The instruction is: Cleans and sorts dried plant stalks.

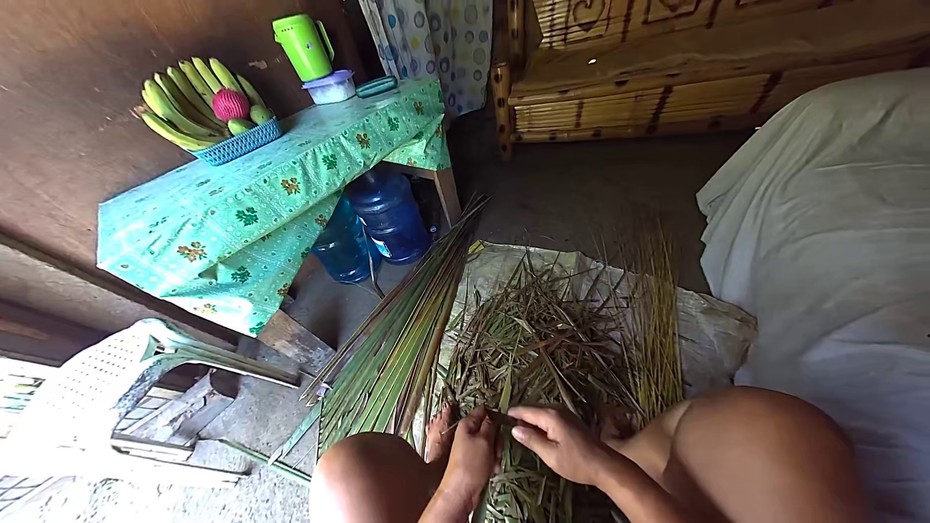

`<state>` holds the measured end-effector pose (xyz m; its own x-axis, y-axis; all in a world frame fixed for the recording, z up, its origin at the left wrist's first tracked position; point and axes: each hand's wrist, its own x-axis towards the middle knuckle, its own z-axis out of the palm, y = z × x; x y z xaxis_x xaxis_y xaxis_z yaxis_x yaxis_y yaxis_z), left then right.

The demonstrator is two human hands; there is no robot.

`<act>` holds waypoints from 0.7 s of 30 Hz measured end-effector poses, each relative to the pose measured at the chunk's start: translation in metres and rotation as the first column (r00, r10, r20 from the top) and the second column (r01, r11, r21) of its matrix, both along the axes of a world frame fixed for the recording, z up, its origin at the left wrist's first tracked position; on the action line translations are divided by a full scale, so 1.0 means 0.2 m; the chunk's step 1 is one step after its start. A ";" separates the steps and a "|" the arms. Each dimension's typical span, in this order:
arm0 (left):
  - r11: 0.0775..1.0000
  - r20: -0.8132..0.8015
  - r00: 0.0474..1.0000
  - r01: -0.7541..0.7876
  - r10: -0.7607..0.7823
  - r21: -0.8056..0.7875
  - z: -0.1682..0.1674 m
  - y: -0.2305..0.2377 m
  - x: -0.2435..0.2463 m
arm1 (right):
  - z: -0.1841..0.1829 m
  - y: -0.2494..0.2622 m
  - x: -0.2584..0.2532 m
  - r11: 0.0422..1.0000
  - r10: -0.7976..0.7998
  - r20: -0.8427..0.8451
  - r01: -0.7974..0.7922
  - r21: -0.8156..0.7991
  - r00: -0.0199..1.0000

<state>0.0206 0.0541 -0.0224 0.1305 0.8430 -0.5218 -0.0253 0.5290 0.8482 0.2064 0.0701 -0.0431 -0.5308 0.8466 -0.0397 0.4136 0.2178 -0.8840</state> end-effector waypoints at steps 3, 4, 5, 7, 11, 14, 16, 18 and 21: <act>1.000 0.036 0.999 0.027 -0.027 0.003 0.01 0.01 0.02 | -0.04 0.05 0.03 0.992 -0.086 0.027 0.083 0.093 0.996; 0.999 0.052 0.998 0.036 -0.036 0.011 0.00 0.00 0.03 | -0.04 0.07 0.05 0.987 -0.131 0.045 0.126 0.098 0.990; 0.999 0.062 0.997 0.042 -0.043 0.015 0.00 0.00 0.03 | -0.04 0.09 0.07 0.982 -0.178 0.062 0.173 0.080 0.982; 0.998 0.072 0.996 0.058 -0.058 0.009 0.00 -0.02 0.03 | -0.05 0.16 0.10 0.955 -0.296 0.037 0.296 0.006 0.954; 0.998 0.059 0.996 0.068 -0.068 -0.008 0.00 -0.03 0.02 | -0.06 0.22 0.14 0.860 -0.488 -0.149 0.445 -0.248 0.860; 0.997 0.062 0.995 0.078 -0.077 -0.010 0.00 -0.03 0.02 | 0.02 0.13 0.10 0.847 -0.332 -0.277 0.156 -0.508 0.902; 0.995 0.078 0.992 0.103 -0.103 0.006 0.00 -0.04 0.02 | 0.02 0.09 0.07 0.815 -0.251 -0.332 0.014 -0.579 0.909; 0.990 0.073 0.988 0.137 -0.140 0.045 0.01 -0.08 0.00 | 0.02 0.10 0.05 0.814 -0.271 -0.346 0.022 -0.580 0.898; 0.973 -0.036 0.980 0.200 -0.197 0.117 0.01 -0.18 -0.04 | 0.03 0.16 0.08 0.822 -0.388 -0.385 0.126 -0.555 0.837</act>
<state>0.0121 0.0174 -0.0206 0.2905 0.8578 -0.4240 0.0912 0.4163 0.9046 0.2216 0.1023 -0.0378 -0.3593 0.8855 -0.2947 -0.0969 -0.3495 -0.9319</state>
